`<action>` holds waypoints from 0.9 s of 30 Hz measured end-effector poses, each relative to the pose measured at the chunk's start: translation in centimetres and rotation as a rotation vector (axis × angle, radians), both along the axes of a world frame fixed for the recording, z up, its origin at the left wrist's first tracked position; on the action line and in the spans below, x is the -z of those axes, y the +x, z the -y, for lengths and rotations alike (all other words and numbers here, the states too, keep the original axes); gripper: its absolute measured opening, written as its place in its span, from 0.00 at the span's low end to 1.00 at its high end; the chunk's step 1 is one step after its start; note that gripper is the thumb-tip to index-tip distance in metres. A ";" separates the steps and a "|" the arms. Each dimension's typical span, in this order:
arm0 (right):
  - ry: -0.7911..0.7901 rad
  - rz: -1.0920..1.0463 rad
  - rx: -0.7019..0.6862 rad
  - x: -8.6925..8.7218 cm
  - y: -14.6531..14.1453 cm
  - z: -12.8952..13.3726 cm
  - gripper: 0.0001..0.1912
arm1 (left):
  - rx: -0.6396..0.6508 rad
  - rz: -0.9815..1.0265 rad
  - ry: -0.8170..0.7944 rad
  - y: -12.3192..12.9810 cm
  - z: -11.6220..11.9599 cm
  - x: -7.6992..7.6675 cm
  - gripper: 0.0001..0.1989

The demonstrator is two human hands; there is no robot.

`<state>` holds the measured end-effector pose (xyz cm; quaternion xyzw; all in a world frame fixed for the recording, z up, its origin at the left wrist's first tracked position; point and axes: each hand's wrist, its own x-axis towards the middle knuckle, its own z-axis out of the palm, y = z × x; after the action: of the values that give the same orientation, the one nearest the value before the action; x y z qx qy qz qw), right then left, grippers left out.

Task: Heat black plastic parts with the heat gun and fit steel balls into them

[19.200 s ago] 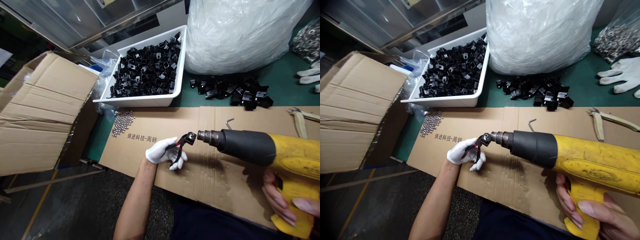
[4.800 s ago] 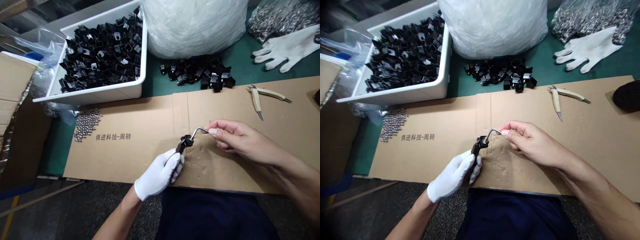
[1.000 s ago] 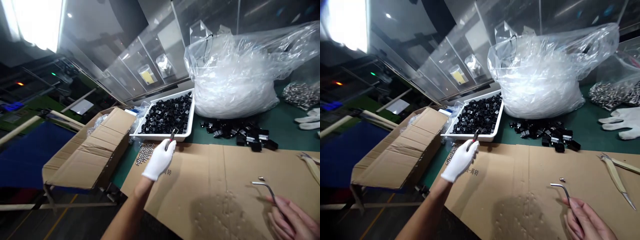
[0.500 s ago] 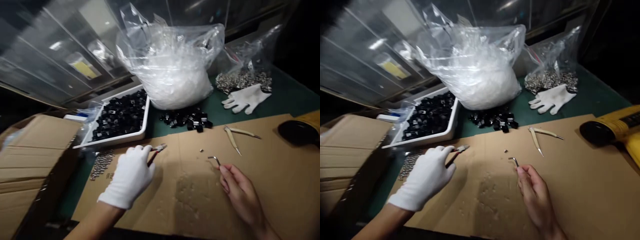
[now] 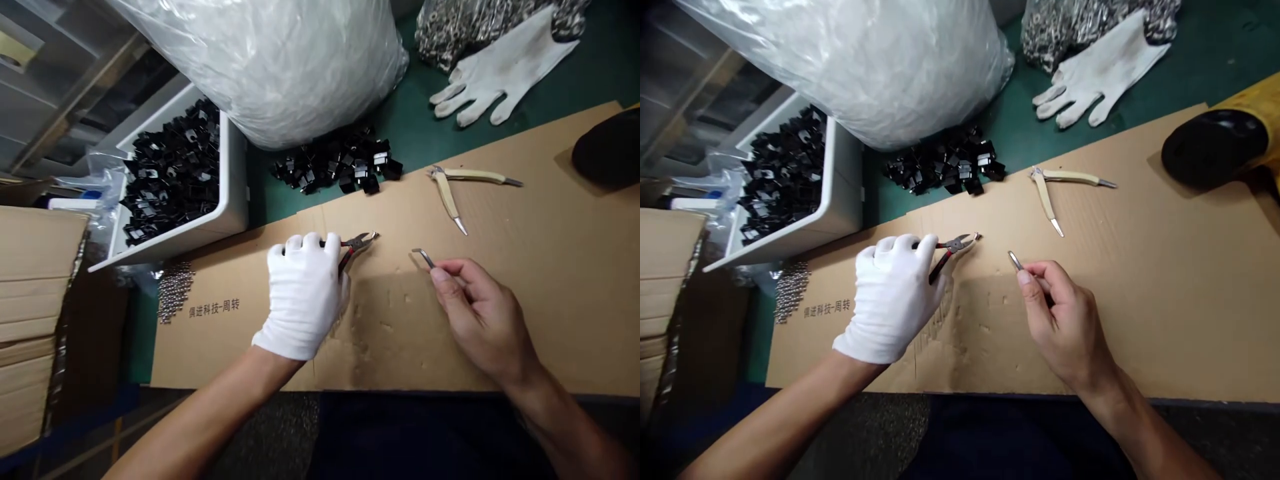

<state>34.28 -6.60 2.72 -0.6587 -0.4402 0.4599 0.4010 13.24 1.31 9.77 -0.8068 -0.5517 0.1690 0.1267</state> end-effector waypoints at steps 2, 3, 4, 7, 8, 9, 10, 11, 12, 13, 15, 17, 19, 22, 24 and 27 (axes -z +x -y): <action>0.011 0.030 -0.043 -0.4 0.0 -0.6 0.10 | -0.007 -0.005 0.015 0.0 0.2 0.4 0.10; 0.020 0.046 -0.062 -0.6 0.0 -1.1 0.10 | -0.012 -0.002 0.018 -0.1 0.2 0.6 0.10; 0.033 0.060 -0.080 -0.8 0.0 -1.5 0.11 | -0.019 0.004 0.017 -0.1 0.3 0.9 0.10; 0.077 0.072 -0.114 -1.1 -0.3 -3.4 0.11 | -0.049 0.053 0.001 -0.3 0.7 1.8 0.11; 0.088 0.072 -0.116 -1.0 -0.5 -4.0 0.11 | -0.063 0.075 -0.006 -0.4 0.8 2.1 0.12; 0.095 0.076 -0.115 -0.9 -0.8 -4.7 0.11 | -0.080 0.100 -0.012 -0.4 0.9 2.4 0.13; 0.098 0.084 -0.113 -0.7 -1.0 -5.2 0.11 | -0.097 0.124 -0.018 -0.5 0.9 2.7 0.14; 0.097 0.092 -0.109 -0.5 -1.2 -5.7 0.10 | -0.113 0.147 -0.025 -0.5 1.0 2.9 0.15; 0.093 0.096 -0.107 -0.3 -1.4 -6.2 0.10 | -0.126 0.166 -0.033 -0.5 1.0 3.1 0.16; 0.087 0.098 -0.106 -0.1 -1.6 -6.5 0.11 | -0.135 0.180 -0.039 -0.6 1.0 3.2 0.16; 0.069 0.098 -0.117 0.0 -1.8 -7.0 0.11 | -0.142 0.195 -0.043 -0.6 1.0 3.3 0.16; 0.039 0.101 -0.132 -0.1 -1.9 -7.3 0.12 | -0.141 0.203 -0.041 -0.6 0.9 3.3 0.16; 0.002 0.102 -0.143 -0.2 -2.0 -7.4 0.12 | -0.137 0.211 -0.038 -0.6 0.8 3.3 0.15; -0.046 0.076 -0.154 -0.1 -2.1 -7.4 0.12 | -0.126 0.205 -0.035 -0.5 0.6 3.3 0.15; -0.067 0.048 -0.162 0.0 -2.1 -7.3 0.13 | -0.109 0.195 -0.034 -0.5 0.5 3.3 0.15; -0.089 0.010 -0.164 0.2 -2.0 -7.1 0.14 | -0.092 0.198 -0.035 -0.5 0.4 3.4 0.14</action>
<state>32.29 0.55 2.55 -0.6399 -0.4736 0.5072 0.3302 12.69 0.87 6.38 -0.7954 -0.5952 0.1036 0.0495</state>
